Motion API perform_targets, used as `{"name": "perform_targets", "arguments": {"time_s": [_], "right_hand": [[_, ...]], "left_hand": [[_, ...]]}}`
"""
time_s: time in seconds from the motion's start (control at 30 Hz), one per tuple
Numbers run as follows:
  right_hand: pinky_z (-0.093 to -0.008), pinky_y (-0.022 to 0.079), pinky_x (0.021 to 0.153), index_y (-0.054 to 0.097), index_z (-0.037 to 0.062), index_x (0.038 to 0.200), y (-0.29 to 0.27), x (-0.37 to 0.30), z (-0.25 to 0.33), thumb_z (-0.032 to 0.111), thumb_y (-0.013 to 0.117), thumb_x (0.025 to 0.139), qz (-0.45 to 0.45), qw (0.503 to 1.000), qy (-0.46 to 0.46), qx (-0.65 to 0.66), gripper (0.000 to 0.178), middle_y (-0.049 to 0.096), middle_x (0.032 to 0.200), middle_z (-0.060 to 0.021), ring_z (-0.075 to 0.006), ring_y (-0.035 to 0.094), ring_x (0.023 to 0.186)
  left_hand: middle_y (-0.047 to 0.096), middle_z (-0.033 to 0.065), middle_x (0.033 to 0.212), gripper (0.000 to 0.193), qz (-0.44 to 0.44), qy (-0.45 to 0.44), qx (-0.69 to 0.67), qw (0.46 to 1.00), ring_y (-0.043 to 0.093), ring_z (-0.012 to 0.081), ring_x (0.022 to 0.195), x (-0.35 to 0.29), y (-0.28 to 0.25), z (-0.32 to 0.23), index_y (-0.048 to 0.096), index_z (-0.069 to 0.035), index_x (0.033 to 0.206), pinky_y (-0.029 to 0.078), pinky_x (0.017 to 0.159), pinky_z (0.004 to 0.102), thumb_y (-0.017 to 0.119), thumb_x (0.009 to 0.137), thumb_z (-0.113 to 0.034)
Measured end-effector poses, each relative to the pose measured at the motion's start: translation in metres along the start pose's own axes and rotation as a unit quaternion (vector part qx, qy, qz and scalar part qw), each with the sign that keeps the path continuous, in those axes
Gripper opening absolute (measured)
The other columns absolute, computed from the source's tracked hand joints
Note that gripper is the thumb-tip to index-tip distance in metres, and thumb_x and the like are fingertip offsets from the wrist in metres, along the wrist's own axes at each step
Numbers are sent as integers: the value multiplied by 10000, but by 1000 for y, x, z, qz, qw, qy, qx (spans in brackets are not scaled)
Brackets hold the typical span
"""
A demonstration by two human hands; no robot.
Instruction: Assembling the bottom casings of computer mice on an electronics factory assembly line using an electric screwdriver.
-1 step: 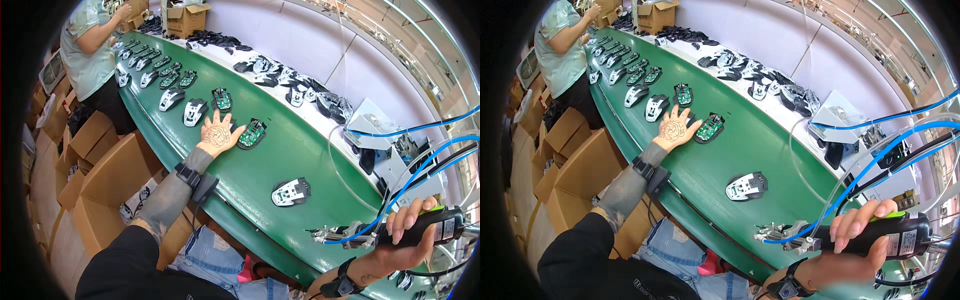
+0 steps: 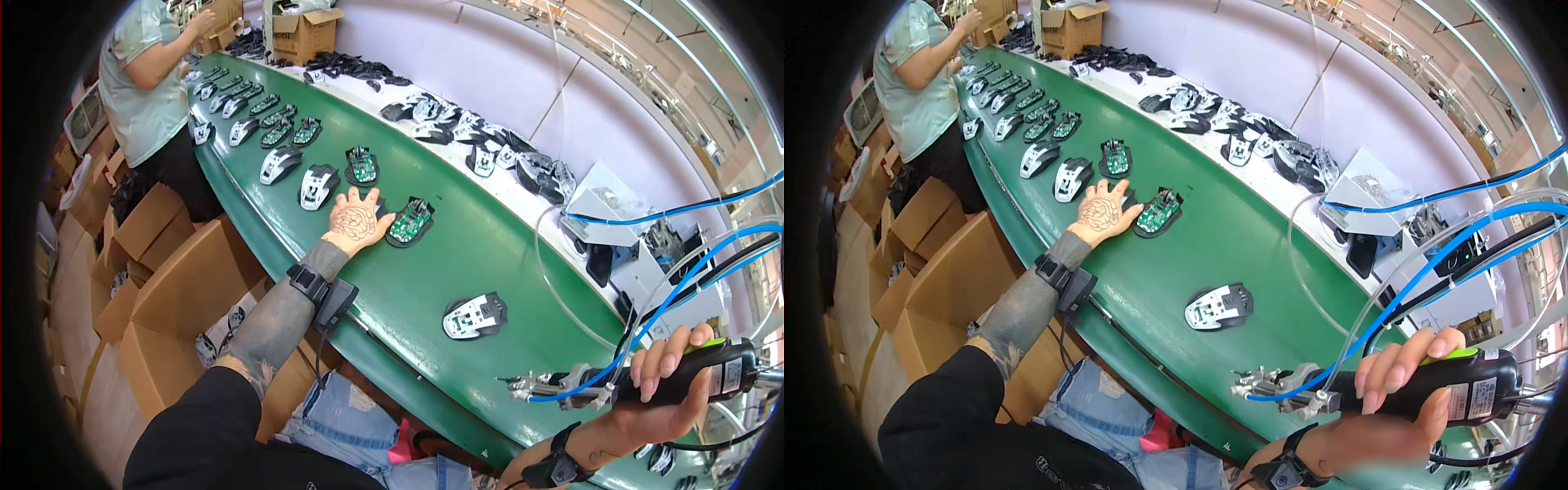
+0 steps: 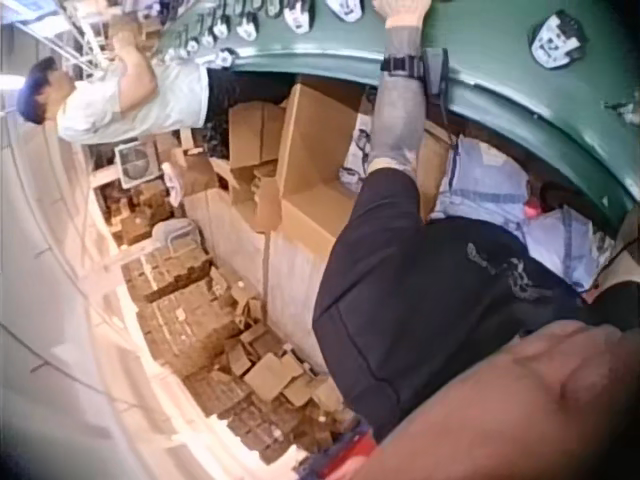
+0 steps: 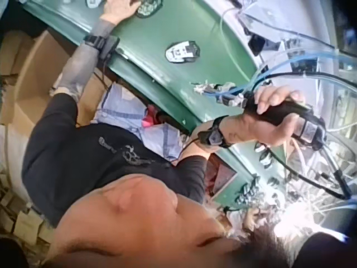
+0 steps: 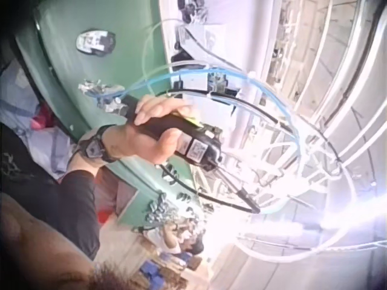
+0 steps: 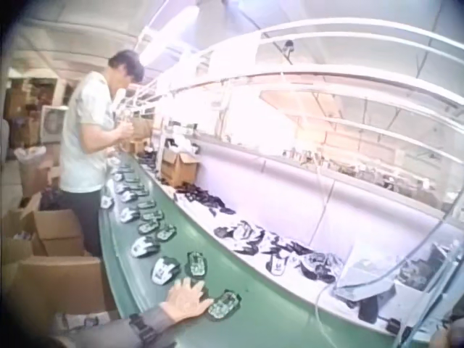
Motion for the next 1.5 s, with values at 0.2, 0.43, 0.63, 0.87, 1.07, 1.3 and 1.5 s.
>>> {"name": "perform_targets", "arguments": {"time_s": [0.2,0.43,0.63,0.87,1.07,1.3,1.5], "right_hand": [[-227,377,414,359,4,1036,-8,6,-4,269,592,853,-22,1000,0,-4,398,483,738,-93,-109,454,431],[-209,346,436,366,8,1055,-12,6,4,274,539,893,-23,998,-13,-50,356,443,719,-48,-68,395,432],[-214,351,454,361,4,1069,-14,9,8,260,513,912,-4,999,-12,-47,337,451,740,-58,-75,407,453],[-261,424,584,481,37,1086,-28,12,-14,280,527,929,-102,994,22,-35,293,546,824,-93,-137,498,621],[-273,408,610,462,59,1105,-25,0,-20,416,520,934,-128,980,-23,-148,400,525,714,-63,-142,490,612],[-247,355,470,462,87,1019,-43,-3,23,510,436,940,-189,970,-133,-81,432,455,584,-8,-104,416,442],[-221,354,449,490,58,1036,-28,7,28,572,395,927,-154,969,-165,-102,534,461,614,-1,-83,423,460]], "left_hand": [[487,258,1220,514,-121,162,-183,962,517,388,1092,14,-25,-40,570,-127,1193,446,928,409,669,768,-400],[459,217,1299,482,31,231,-73,970,500,384,1130,17,36,-77,561,-147,1207,425,959,427,639,795,-385],[463,203,1277,495,-59,263,-83,959,504,388,1123,-3,32,-76,517,-153,1229,439,942,448,636,792,-353],[400,205,1369,633,91,275,29,957,393,432,1235,7,26,-103,461,-151,1320,326,1037,488,559,815,-519],[384,244,1339,644,144,457,-257,839,396,458,1205,-97,-13,-190,483,-111,1269,397,972,489,670,764,-464],[515,145,1175,468,262,340,-403,809,562,323,995,-122,26,-224,504,-83,1229,496,819,387,589,867,-368],[502,127,1210,479,528,-91,-813,228,603,270,945,-129,18,-220,372,-124,1356,546,804,430,481,935,-325]]}}
Point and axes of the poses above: each hand's wrist, its own x-axis towards the middle knuckle, its own y-axis out of the palm, z = x × y, the point moved 6 cm from there along x, towards the middle knuckle
